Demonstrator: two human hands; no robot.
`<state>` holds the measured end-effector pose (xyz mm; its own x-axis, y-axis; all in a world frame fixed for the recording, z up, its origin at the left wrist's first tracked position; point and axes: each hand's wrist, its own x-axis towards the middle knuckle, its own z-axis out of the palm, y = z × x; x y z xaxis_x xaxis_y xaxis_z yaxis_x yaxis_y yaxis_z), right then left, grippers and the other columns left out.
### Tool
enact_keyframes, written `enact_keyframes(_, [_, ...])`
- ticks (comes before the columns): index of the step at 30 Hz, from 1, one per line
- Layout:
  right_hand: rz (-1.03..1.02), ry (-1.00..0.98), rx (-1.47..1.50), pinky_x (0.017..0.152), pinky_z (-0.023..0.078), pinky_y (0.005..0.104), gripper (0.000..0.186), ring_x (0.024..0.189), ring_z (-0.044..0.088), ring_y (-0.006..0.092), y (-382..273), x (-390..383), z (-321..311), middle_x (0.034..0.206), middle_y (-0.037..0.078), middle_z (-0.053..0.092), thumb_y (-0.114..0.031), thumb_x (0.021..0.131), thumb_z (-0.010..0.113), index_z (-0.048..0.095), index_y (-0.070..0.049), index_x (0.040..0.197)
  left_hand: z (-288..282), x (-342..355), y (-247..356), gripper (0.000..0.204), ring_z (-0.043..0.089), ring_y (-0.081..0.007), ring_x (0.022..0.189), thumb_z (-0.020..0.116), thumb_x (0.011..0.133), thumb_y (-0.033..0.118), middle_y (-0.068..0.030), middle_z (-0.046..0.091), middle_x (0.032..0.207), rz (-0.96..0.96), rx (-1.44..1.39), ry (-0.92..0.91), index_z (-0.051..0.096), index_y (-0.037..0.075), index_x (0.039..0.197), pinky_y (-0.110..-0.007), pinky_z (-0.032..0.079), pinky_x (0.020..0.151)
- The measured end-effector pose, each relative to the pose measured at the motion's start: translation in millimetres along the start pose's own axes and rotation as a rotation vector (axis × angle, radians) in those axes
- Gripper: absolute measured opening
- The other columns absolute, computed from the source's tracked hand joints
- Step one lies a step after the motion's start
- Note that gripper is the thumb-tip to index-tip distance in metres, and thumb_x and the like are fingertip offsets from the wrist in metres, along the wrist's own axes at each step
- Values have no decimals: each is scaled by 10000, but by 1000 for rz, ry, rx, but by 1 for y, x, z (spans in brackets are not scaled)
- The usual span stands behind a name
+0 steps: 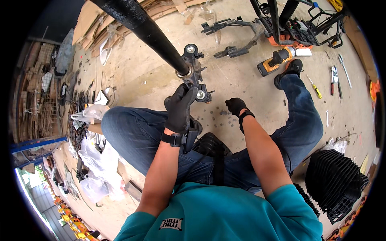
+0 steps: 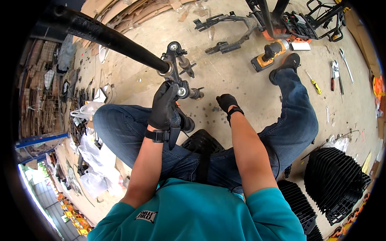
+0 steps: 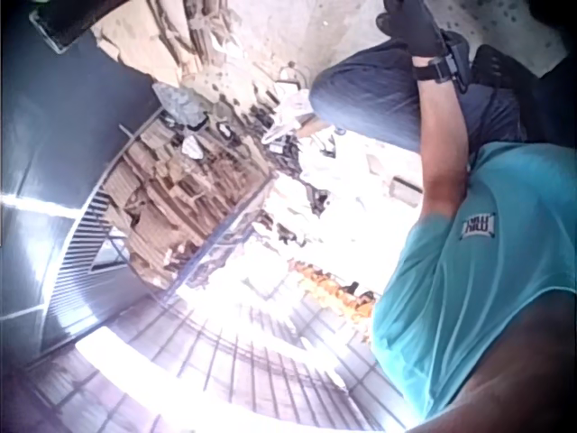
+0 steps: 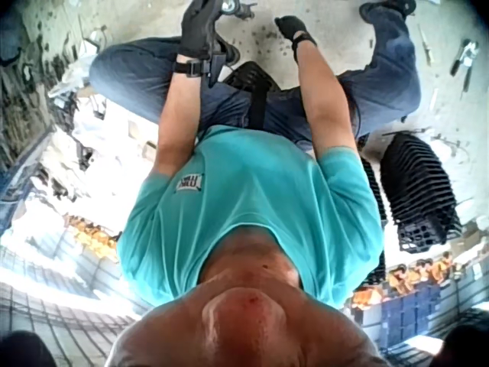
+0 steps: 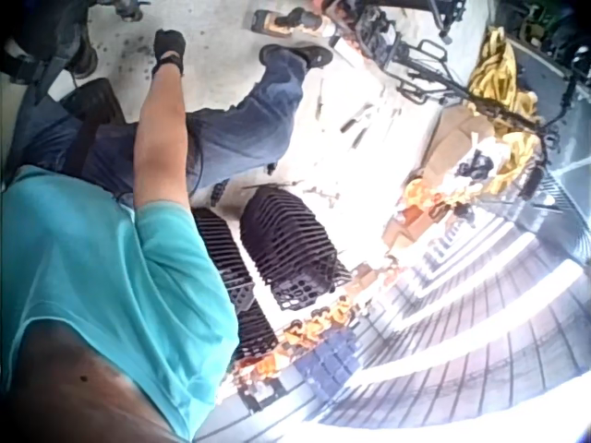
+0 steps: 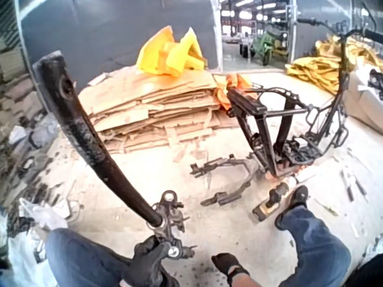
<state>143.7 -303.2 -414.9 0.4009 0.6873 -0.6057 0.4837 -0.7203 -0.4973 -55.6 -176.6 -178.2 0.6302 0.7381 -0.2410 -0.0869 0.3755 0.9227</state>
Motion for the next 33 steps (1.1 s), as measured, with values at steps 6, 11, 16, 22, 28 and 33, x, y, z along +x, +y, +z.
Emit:
enact_keyframes(6, [-99,27,-20,893,504,471,430,974,658,388,-19,-4,-2,983,211,705,-392,922,518,737,-23,937,5,3,1,252,600,-84,961,597,952,64,-27,665,1055,-33,-89,80,644,-45,1175,-238,474,873])
enact_keyframes(11, [-87,8,-17,897,501,467,427,974,655,389,-22,-5,-4,983,205,706,-393,922,516,733,-25,942,6,4,6,260,606,-89,957,585,954,59,-36,658,1064,-16,-46,23,624,-47,1188,-248,478,876])
enact_keyframes(16, [-112,13,-23,795,537,436,408,829,685,340,-14,0,2,888,165,721,-387,934,528,725,-31,949,7,1,11,262,606,-92,950,583,954,61,-40,654,1065,-38,-65,29,615,-45,1191,-250,478,869])
enact_keyframes(22, [-68,-5,658,547,510,336,331,571,624,181,-57,-1,-50,787,102,718,-330,923,575,719,-50,1029,3,6,3,221,585,-64,924,617,939,71,-8,665,984,1,66,32,660,-29,1131,-237,473,826])
enact_keyframes(28, [-388,1,825,545,457,256,351,624,565,105,-150,-54,-132,754,37,639,-281,988,520,647,-83,1249,0,7,-1,227,584,-68,917,630,945,85,-13,666,998,21,20,39,654,-29,1141,-239,473,831])
enact_keyframes(33, [-500,-32,788,563,464,254,406,679,580,92,-168,-73,-138,814,17,629,-230,1008,481,548,-84,1381,3,5,0,243,589,-87,968,600,971,97,-29,656,1068,30,-31,-45,622,-22,1182,-257,471,875])
